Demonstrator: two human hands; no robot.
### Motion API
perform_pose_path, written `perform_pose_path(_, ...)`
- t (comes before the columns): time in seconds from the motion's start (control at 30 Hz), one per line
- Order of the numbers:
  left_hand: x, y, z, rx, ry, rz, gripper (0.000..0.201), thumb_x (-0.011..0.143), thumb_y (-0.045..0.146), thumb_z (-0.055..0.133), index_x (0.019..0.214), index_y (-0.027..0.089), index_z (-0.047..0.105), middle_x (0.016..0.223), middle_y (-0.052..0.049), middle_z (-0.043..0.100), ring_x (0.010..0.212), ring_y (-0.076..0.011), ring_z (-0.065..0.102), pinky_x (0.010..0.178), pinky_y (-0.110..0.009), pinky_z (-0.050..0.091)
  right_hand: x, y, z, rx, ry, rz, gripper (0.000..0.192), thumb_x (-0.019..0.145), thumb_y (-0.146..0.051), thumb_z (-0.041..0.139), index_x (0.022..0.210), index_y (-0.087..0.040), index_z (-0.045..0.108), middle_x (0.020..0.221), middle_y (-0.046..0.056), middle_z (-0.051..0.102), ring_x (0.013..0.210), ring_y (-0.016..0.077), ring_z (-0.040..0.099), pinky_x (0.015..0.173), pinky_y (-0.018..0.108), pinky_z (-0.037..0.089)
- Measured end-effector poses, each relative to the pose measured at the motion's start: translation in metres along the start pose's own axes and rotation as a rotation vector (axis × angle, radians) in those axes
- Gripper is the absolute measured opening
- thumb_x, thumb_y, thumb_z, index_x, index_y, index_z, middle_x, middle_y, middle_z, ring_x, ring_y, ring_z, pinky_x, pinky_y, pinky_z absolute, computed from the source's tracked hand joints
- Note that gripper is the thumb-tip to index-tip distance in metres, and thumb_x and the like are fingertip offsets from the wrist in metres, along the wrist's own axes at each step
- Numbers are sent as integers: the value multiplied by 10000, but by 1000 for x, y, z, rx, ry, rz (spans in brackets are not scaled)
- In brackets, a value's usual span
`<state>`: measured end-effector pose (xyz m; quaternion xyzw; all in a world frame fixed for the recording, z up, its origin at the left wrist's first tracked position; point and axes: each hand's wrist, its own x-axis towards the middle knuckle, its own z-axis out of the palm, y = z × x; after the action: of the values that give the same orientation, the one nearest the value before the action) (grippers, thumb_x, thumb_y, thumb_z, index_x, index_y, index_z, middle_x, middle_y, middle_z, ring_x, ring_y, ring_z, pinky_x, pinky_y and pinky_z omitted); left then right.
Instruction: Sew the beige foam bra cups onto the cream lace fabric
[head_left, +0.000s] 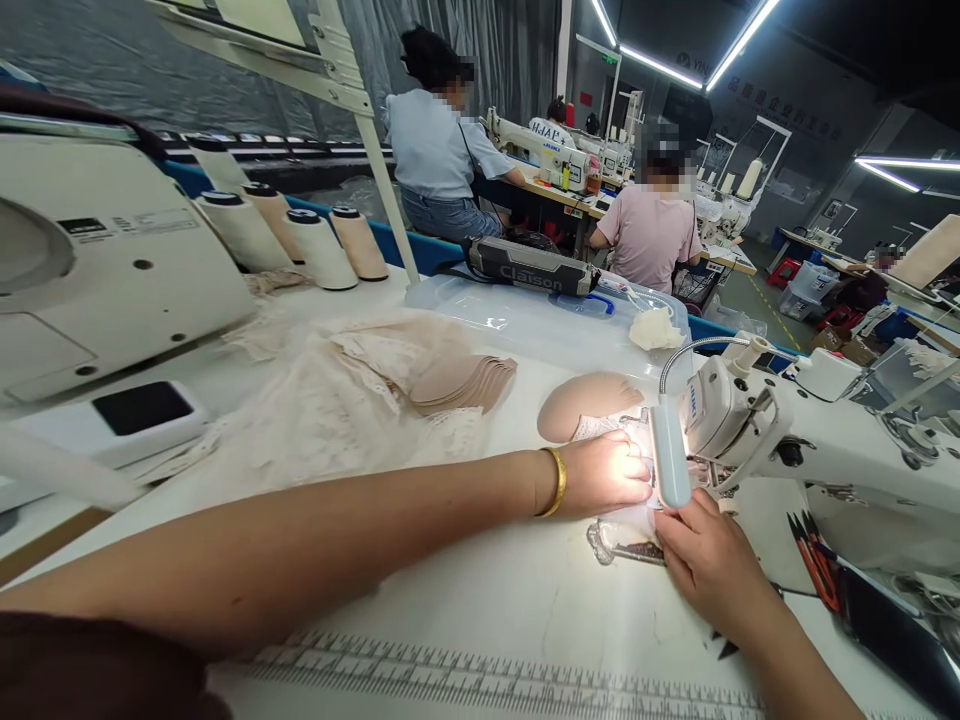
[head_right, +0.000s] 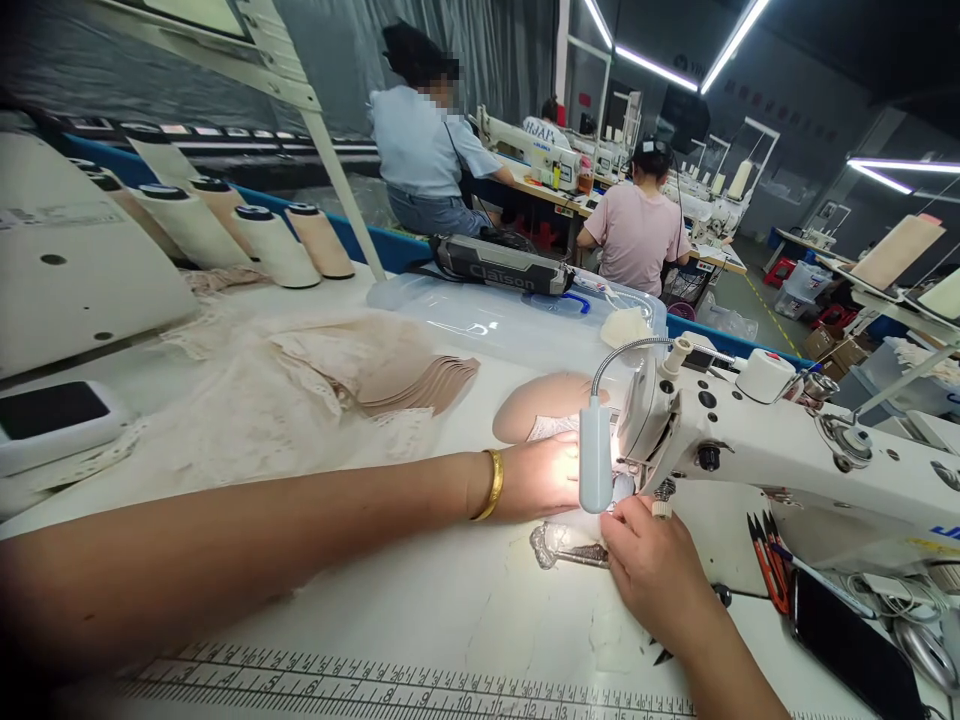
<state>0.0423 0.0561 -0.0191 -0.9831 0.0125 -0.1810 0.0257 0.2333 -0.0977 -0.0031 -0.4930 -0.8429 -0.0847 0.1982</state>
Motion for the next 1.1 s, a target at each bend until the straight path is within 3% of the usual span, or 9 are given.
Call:
perform_pose_path(0.2, -3, 6, -12, -4, -9, -36, 170, 893, 114, 586, 876, 257, 677, 966, -31, 700, 901, -215, 576, 932, -413, 389, 2, -1, -2, -3, 13, -25, 217, 927, -75, 434, 886, -230, 580, 762, 33, 551, 713, 196, 486, 572, 282, 347)
perform_pose_path(0.43, -1, -15, 2, 6, 35, -3, 132, 799, 114, 703, 766, 240, 680, 918, -24, 709, 885, -226, 586, 861, -415, 381, 3, 0, 4, -13, 52, -18, 237, 964, -115, 431, 1044, -230, 622, 771, 46, 585, 756, 224, 537, 620, 297, 397)
perform_pose_path(0.6, 3, -17, 1, 10, -26, -103, 87, 799, 148, 708, 803, 235, 699, 998, -63, 709, 1015, -304, 602, 878, -455, 396, 1, 6, 11, 7, 63, -2, 215, 979, -143, 457, 1052, -226, 641, 794, 54, 604, 775, 231, 551, 638, 302, 419)
perform_pose_path(0.7, 6, -12, -7, 10, -44, -177, 193, 770, 34, 650, 868, 198, 680, 939, -76, 703, 923, -288, 632, 831, -424, 431, -1, 9, 8, 98, 73, 28, 228, 1000, -168, 441, 1049, -222, 656, 841, 63, 640, 795, 226, 567, 672, 313, 441)
perform_pose_path(0.77, 3, -8, -17, 13, -32, -211, 248, 729, -40, 603, 862, 165, 648, 862, -73, 692, 821, -257, 636, 772, -386, 449, -1, 7, 3, 215, 42, 125, 227, 1017, -220, 436, 1020, -229, 664, 862, 60, 660, 803, 218, 586, 702, 322, 454)
perform_pose_path(0.87, -10, 10, -36, -25, -23, -214, 260, 745, -61, 571, 869, 162, 623, 806, -47, 688, 747, -209, 631, 715, -330, 462, 2, -8, -4, 586, -83, 419, 194, 1021, -364, 484, 1064, -245, 632, 898, 38, 686, 827, 208, 628, 719, 318, 480)
perform_pose_path(0.93, -25, 32, -48, -121, 56, -180, 276, 825, -33, 540, 991, 169, 630, 913, -58, 720, 839, -194, 656, 787, -310, 483, 8, -24, -3, 934, -94, 623, 294, 980, -458, 557, 1184, -246, 566, 903, 23, 693, 819, 202, 644, 705, 310, 498)
perform_pose_path(1.03, -49, 78, -63, -378, 262, -157, 300, 926, 58, 497, 1165, 202, 608, 1174, -96, 705, 1078, -208, 633, 966, -332, 460, 17, -51, 3, 1293, 45, 830, 551, 868, -501, 706, 1297, -234, 486, 766, -30, 656, 704, 171, 613, 667, 287, 486)
perform_pose_path(1.1, -63, 108, -69, -488, 230, -264, 261, 934, 166, 565, 1187, 201, 619, 1124, -100, 715, 1029, -232, 634, 938, -345, 467, 20, -67, 7, 1378, 149, 896, 630, 823, -481, 762, 1331, -241, 477, 720, -53, 633, 659, 151, 582, 666, 276, 474)
